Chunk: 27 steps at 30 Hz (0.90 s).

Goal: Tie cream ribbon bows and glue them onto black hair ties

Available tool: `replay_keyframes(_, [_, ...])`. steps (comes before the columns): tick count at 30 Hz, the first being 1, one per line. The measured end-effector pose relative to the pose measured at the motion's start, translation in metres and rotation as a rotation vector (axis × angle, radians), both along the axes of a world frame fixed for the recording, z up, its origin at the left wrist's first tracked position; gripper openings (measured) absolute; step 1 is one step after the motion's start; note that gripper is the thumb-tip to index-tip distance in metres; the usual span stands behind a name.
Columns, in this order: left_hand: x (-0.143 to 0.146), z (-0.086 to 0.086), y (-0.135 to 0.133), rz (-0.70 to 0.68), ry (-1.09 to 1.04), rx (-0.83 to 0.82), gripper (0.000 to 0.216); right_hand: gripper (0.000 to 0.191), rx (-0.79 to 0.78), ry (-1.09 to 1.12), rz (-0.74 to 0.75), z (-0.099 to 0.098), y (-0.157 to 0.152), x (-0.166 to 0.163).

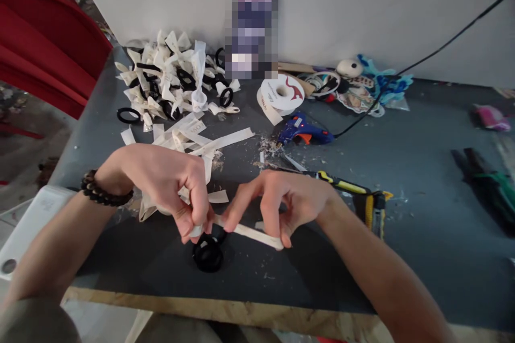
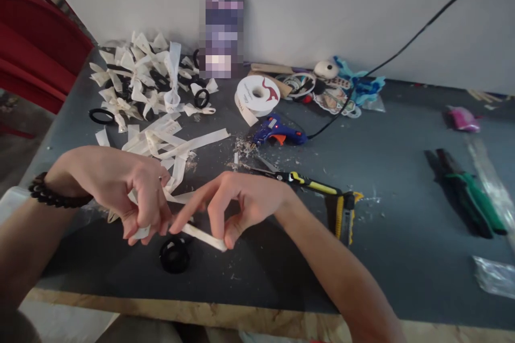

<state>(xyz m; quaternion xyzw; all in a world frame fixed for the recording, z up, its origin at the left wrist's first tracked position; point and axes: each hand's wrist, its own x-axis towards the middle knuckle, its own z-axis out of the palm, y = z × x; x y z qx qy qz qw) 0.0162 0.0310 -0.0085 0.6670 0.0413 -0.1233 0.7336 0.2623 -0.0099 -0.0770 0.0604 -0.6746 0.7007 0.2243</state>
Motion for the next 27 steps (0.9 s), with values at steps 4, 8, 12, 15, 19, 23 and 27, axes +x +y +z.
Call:
replay_keyframes(4, [0.003, -0.005, -0.006, -0.019, 0.024, 0.064, 0.018, 0.023, -0.088, 0.255, 0.004, -0.010, -0.011, -0.021])
replay_keyframes(8, [0.007, 0.001, -0.012, 0.079, -0.025, 0.103, 0.020, 0.023, -0.211, 0.277, -0.136, -0.009, -0.025, -0.020])
replay_keyframes(12, [0.006, 0.007, -0.014, 0.263, -0.081, 0.028, 0.017, 0.015, -0.285, 0.322, -0.354, -0.006, -0.037, -0.020])
replay_keyframes(15, [0.005, 0.005, -0.012, 0.418, -0.141, 0.021, 0.005, 0.005, -0.297, 0.317, -0.542, -0.005, -0.039, -0.021])
replay_keyframes(19, [0.000, -0.006, -0.002, 0.675, -0.282, 0.049, 0.019, 0.006, -0.276, 0.333, -0.795, -0.005, -0.034, -0.018])
replay_keyframes(23, [-0.007, -0.018, 0.009, 0.712, -0.226, 0.013, 0.020, 0.008, -0.281, 0.322, -0.898, -0.006, -0.028, -0.015])
replay_keyframes(27, [-0.005, -0.024, 0.010, 0.742, -0.180, -0.048, 0.027, 0.008, -0.335, 0.296, -0.921, -0.009, -0.026, -0.018])
